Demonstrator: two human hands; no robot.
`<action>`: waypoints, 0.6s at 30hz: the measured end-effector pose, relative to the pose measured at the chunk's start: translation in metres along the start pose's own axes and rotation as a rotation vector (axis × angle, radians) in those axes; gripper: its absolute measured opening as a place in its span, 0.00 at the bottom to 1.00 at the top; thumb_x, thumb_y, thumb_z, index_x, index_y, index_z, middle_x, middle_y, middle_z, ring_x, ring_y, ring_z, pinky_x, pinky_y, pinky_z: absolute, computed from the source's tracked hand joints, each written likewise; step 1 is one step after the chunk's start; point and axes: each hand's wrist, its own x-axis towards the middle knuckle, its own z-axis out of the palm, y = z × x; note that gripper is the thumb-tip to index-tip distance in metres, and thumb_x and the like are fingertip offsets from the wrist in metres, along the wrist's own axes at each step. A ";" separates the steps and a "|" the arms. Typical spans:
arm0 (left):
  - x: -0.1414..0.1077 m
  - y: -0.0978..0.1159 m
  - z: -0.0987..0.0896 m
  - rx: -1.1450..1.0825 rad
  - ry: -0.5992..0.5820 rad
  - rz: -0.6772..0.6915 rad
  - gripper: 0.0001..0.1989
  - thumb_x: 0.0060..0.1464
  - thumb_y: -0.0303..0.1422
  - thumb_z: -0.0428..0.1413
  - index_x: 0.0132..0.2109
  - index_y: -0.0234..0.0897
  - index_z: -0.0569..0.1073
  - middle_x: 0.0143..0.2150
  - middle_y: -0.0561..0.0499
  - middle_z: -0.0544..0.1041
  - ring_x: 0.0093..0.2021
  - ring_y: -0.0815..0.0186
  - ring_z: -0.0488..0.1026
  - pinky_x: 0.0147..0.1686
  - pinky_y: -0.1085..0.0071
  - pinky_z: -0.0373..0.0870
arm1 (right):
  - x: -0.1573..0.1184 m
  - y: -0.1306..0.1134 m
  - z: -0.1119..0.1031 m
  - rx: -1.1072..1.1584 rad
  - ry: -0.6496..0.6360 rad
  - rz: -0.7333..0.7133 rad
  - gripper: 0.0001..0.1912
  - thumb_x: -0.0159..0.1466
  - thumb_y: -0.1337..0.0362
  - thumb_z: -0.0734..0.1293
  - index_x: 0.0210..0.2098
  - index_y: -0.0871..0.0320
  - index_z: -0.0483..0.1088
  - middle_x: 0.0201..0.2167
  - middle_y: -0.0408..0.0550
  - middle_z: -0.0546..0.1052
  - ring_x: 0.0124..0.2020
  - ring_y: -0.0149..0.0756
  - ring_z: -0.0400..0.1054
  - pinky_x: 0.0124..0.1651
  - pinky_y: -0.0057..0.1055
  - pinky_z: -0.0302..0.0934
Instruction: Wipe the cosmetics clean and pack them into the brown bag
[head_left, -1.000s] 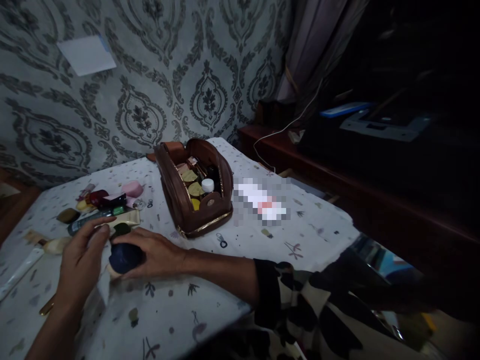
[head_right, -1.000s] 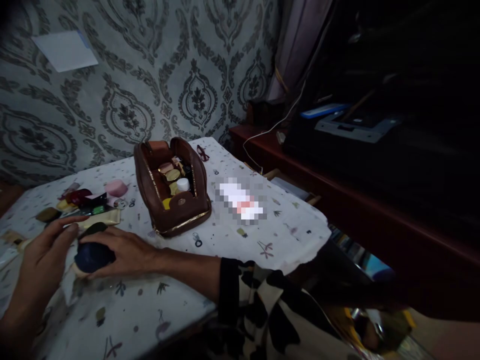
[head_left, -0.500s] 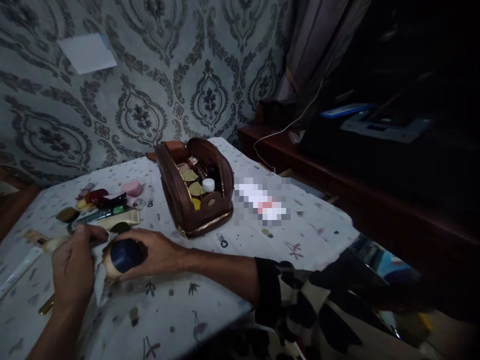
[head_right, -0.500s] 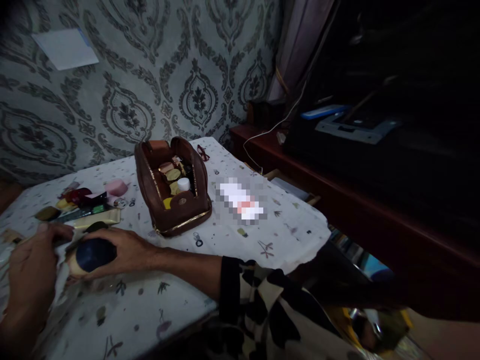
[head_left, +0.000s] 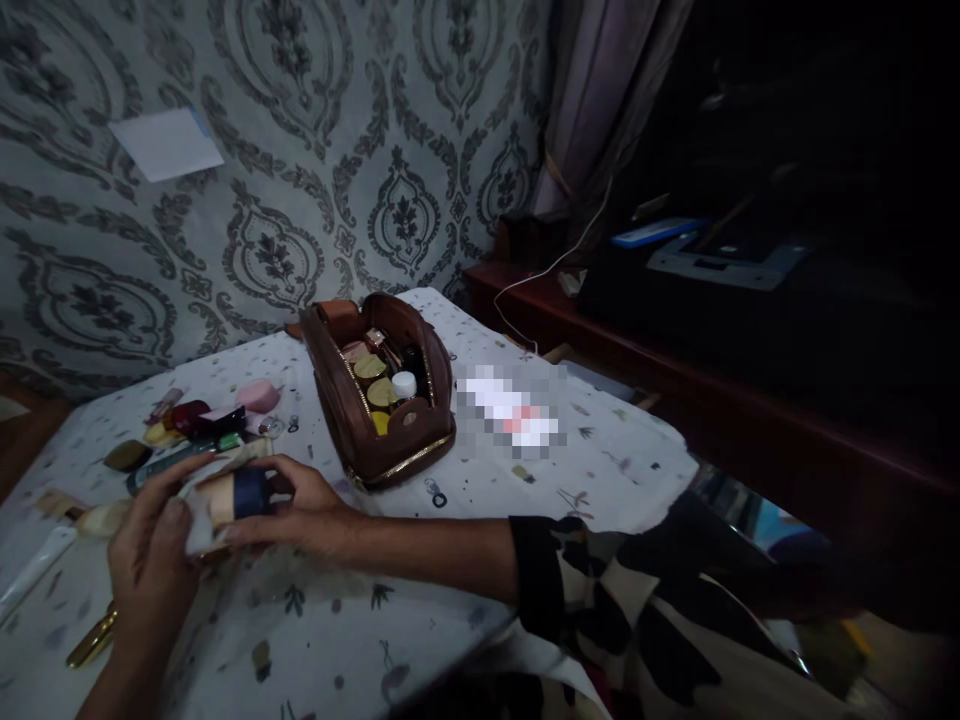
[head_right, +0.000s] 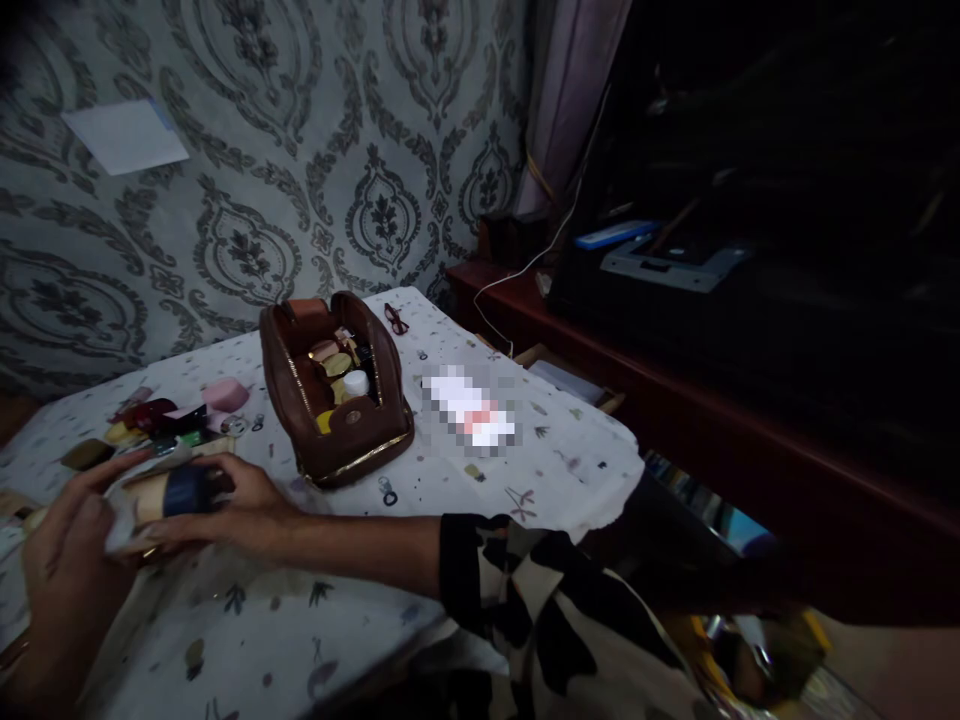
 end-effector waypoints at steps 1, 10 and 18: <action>-0.001 -0.002 0.000 0.003 -0.022 0.032 0.24 0.61 0.48 0.47 0.54 0.36 0.74 0.50 0.48 0.78 0.48 0.55 0.76 0.47 0.65 0.72 | -0.002 -0.001 0.001 0.046 0.005 0.026 0.48 0.30 0.55 0.84 0.49 0.55 0.69 0.40 0.41 0.73 0.31 0.29 0.71 0.35 0.28 0.68; -0.004 -0.009 0.013 0.155 -0.255 0.326 0.21 0.60 0.43 0.50 0.57 0.41 0.71 0.53 0.45 0.77 0.51 0.53 0.75 0.48 0.61 0.73 | -0.008 0.017 -0.017 0.303 -0.108 0.188 0.50 0.32 0.45 0.82 0.50 0.57 0.64 0.31 0.40 0.77 0.23 0.30 0.73 0.28 0.25 0.64; -0.001 0.005 0.012 0.173 -0.271 0.362 0.15 0.61 0.41 0.50 0.48 0.39 0.73 0.43 0.46 0.79 0.43 0.56 0.77 0.41 0.62 0.75 | -0.001 0.024 -0.025 0.374 -0.222 0.241 0.42 0.39 0.40 0.79 0.44 0.60 0.69 0.25 0.41 0.76 0.22 0.34 0.73 0.25 0.26 0.64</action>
